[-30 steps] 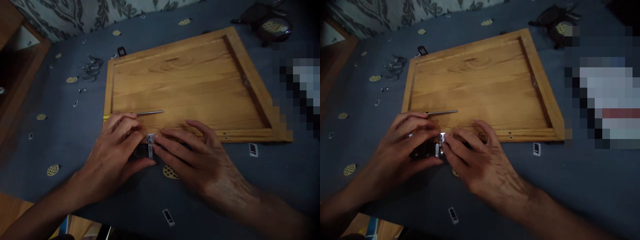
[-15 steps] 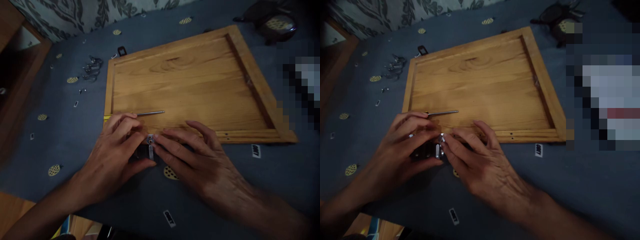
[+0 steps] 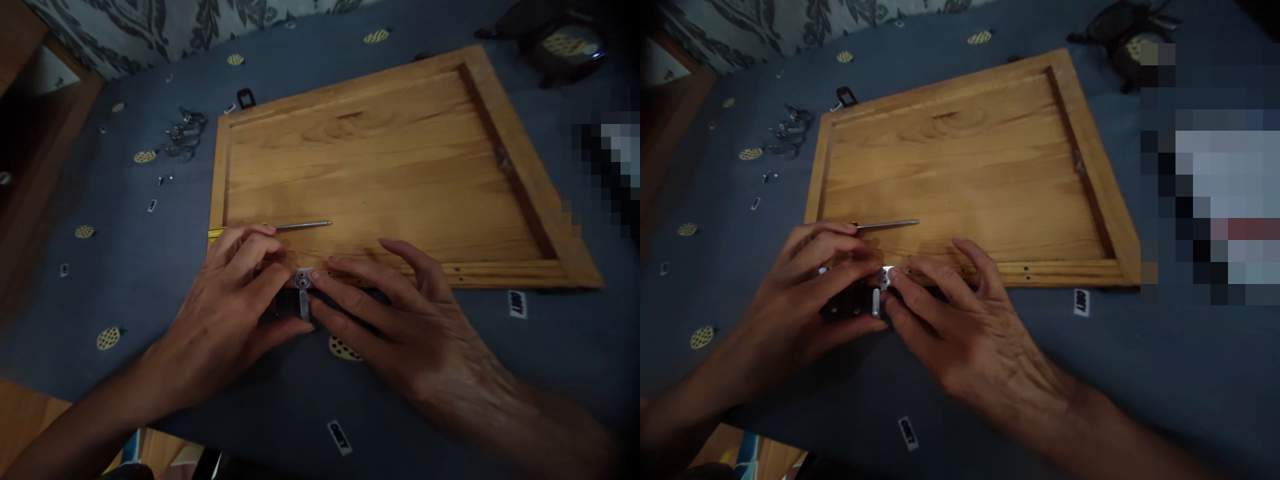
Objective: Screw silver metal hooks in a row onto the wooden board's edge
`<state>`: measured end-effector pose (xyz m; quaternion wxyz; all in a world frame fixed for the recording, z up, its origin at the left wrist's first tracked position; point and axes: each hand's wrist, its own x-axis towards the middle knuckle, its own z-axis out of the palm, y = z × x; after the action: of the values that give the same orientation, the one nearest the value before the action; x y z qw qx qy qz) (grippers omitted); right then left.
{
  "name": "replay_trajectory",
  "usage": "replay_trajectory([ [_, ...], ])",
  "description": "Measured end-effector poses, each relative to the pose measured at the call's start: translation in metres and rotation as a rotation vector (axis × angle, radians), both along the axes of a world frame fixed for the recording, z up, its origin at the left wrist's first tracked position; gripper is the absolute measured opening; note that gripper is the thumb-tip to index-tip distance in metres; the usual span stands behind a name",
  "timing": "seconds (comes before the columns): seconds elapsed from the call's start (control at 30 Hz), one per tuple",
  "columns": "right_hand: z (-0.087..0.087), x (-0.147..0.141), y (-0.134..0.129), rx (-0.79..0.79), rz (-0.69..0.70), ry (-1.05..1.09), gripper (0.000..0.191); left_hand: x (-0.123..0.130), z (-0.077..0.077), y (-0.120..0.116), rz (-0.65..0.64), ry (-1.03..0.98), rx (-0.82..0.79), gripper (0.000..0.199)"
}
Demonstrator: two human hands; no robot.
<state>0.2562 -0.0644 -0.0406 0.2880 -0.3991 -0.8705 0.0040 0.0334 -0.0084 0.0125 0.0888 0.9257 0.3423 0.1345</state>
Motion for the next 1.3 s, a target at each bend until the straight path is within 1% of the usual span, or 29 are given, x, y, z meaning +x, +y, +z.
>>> replay_trajectory([
  [0.1,0.002,0.001,0.0,-0.023,0.0,-0.029,0.032,0.0,0.0,-0.001,0.01,0.003,-0.016,0.036],
  [0.23,0.004,0.001,0.001,0.003,0.021,-0.02,0.026,-0.001,0.0,-0.001,0.014,0.007,-0.013,0.037],
  [0.33,0.006,0.0,0.003,-0.003,0.002,-0.007,0.03,-0.001,0.001,0.0,0.009,0.011,0.0,0.038],
  [0.53,0.012,-0.001,0.006,0.011,0.01,-0.043,0.036,-0.002,0.001,-0.001,0.002,0.038,0.026,0.037],
  [0.63,0.01,-0.002,0.006,0.028,-0.007,-0.031,0.04,-0.004,0.004,-0.001,-0.007,0.05,0.021,0.045],
  [0.7,0.008,-0.004,0.006,0.043,-0.006,-0.02,0.038,-0.007,0.009,0.001,0.004,0.005,0.017,0.053],
  [0.73,0.007,-0.004,0.006,0.046,-0.004,-0.02,0.037,-0.009,0.012,0.002,0.02,-0.021,0.019,0.054],
  [0.77,0.006,-0.004,0.006,0.049,-0.004,-0.019,0.035,-0.012,0.016,0.005,0.047,-0.044,0.031,0.051],
  [0.83,0.005,-0.005,0.006,0.041,-0.001,-0.023,0.035,-0.018,0.023,0.012,0.123,-0.056,0.069,0.037],
  [0.9,0.003,-0.005,0.006,0.028,-0.001,-0.015,0.035,-0.026,0.027,0.021,0.209,-0.047,0.1,0.025],
  [0.93,0.002,-0.005,0.006,0.026,0.0,-0.002,0.035,-0.03,0.027,0.026,0.238,-0.05,0.11,0.024],
  [1.0,0.001,-0.004,0.007,0.024,0.01,0.026,0.033,-0.036,0.024,0.035,0.267,-0.057,0.106,0.023],
  [1.1,0.001,-0.003,0.008,0.02,0.017,0.048,0.03,-0.042,0.015,0.044,0.282,-0.044,0.058,0.025],
  [1.2,0.003,-0.003,0.009,0.013,0.019,0.024,0.028,-0.042,0.008,0.047,0.264,-0.014,0.015,0.028],
  [1.3,0.005,-0.002,0.01,0.015,0.02,-0.001,0.027,-0.041,0.005,0.048,0.255,0.024,-0.024,0.025],
])
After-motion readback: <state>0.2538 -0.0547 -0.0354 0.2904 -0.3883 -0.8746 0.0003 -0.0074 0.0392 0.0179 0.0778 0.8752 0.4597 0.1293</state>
